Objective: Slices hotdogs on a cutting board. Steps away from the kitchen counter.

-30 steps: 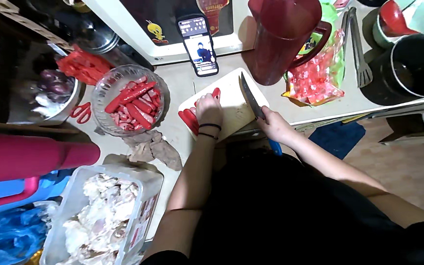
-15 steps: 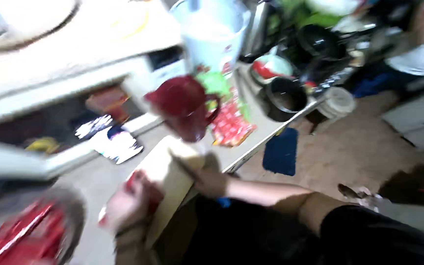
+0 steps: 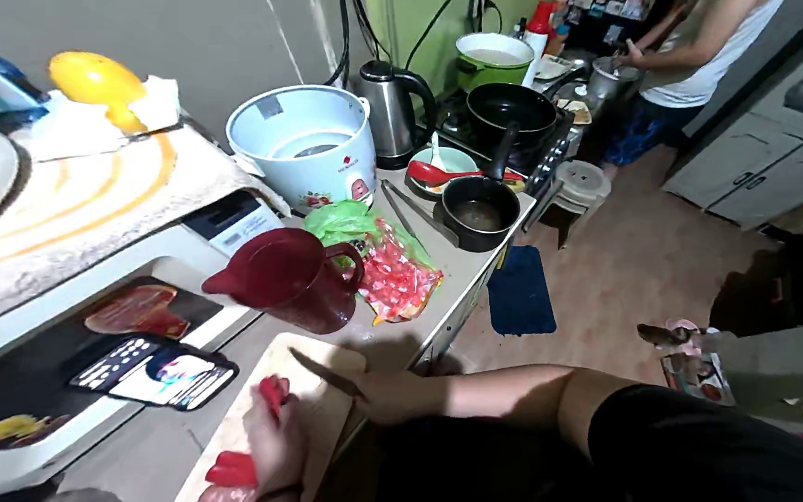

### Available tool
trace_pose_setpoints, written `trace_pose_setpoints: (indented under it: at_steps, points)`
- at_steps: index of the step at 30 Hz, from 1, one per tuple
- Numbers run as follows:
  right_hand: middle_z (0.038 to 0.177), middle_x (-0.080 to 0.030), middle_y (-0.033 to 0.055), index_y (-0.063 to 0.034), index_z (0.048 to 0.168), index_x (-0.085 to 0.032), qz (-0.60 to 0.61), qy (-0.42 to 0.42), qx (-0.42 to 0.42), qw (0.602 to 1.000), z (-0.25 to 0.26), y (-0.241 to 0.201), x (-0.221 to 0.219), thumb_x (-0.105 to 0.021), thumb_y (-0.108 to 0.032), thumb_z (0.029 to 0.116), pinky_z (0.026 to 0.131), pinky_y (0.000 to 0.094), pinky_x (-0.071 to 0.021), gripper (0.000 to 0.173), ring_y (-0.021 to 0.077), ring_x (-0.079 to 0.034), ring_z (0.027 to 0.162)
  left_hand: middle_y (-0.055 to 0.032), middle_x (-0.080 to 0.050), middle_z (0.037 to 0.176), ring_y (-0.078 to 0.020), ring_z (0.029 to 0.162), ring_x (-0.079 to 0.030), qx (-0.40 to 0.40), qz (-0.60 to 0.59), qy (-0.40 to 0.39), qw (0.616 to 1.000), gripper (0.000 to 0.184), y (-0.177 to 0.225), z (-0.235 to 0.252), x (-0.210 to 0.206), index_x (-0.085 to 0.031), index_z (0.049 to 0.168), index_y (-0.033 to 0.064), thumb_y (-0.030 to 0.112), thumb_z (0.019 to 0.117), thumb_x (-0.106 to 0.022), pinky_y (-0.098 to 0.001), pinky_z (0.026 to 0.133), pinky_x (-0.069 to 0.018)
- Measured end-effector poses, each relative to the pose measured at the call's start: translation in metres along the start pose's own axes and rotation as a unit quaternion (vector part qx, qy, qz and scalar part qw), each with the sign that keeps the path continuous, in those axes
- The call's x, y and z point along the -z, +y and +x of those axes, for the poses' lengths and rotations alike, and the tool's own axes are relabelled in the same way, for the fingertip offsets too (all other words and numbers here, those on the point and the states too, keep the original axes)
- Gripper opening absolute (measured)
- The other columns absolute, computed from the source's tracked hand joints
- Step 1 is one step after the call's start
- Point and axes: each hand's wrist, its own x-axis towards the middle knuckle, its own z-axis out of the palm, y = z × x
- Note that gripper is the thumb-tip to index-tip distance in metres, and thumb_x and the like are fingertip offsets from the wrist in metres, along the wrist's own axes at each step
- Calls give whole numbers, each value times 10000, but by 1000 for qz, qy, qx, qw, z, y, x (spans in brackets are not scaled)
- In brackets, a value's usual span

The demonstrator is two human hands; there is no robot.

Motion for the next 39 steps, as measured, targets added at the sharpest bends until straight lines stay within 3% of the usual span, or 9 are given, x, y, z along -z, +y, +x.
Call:
trace_pose_setpoints:
  at_steps: [1,6,9,13,16,20,26,31,39]
  points:
    - [1229,-668,270,-21,1528,-418,-9,13,-1,1000,-3,-1,3,-495,-188,1079,954,634,-524,485,425,-670,1133,-371,-556,1277,-442,1213,-548,-24,14,6,1000,431,5,1,-10,-493,1356,-158,124,1034,-441,-545,1023,-446]
    - [1388,-601,254,-50,1569,-395,-55,46,-16,997,-13,-6,9,-494,-178,1064,1067,547,-493,530,373,-621,1256,-306,-445,1523,-436,1385,-491,32,171,-50,983,464,24,-6,-27,-496,1480,-27,133,1044,-509,-549,1135,-419]
    - [1082,-671,211,-20,1413,-497,-44,16,-33,998,-6,2,10,-458,-195,1086,884,525,-548,373,331,-682,984,-244,-389,1586,-422,1388,-487,70,183,-47,980,482,21,-3,-27,-479,1515,44,117,1039,-508,-580,1116,-433]
    - [1020,-674,215,-16,1367,-524,-53,0,-48,997,0,5,5,-455,-192,1088,858,556,-550,337,352,-689,956,-234,-328,1622,-472,1312,-525,52,228,-9,972,459,2,-12,-27,-537,1470,48,110,1015,-538,-601,1009,-508]
    - [968,-665,201,-22,1339,-526,-61,4,-50,997,1,2,2,-457,-175,1089,804,551,-553,302,343,-687,896,-249,-396,1567,-489,1244,-571,57,241,-20,969,448,0,-21,-14,-538,1463,75,103,1017,-568,-612,924,-553]
    - [892,-652,178,-42,1323,-526,-65,14,-43,997,3,2,-3,-456,-179,1095,695,526,-558,275,324,-676,773,-289,-665,1227,-502,1159,-620,57,257,34,964,393,-5,-6,3,-626,1402,86,70,1033,-493,-625,916,-515]
    - [876,-636,159,-32,1304,-532,-65,4,-43,997,9,4,5,-449,-174,1082,716,532,-546,276,319,-664,787,-262,-639,1315,-480,1316,-523,167,309,33,936,396,-10,6,34,-656,1314,58,272,1023,-495,-660,1018,-432]
    - [947,-668,193,-37,1308,-523,-161,-3,-62,985,13,-2,8,-391,-236,1116,776,587,-553,307,382,-697,902,-321,-587,1337,-512,1268,-536,22,264,99,959,362,-14,-1,25,-657,1303,-29,138,1013,-518,-611,1029,-455]
    - [941,-700,223,-68,1370,-493,-345,19,-53,937,19,-41,8,-398,-210,1107,721,604,-555,314,452,-718,928,-115,-565,1497,-431,1249,-567,-77,259,5,963,405,-15,-2,-32,-617,1399,40,78,1006,-526,-577,943,-480]
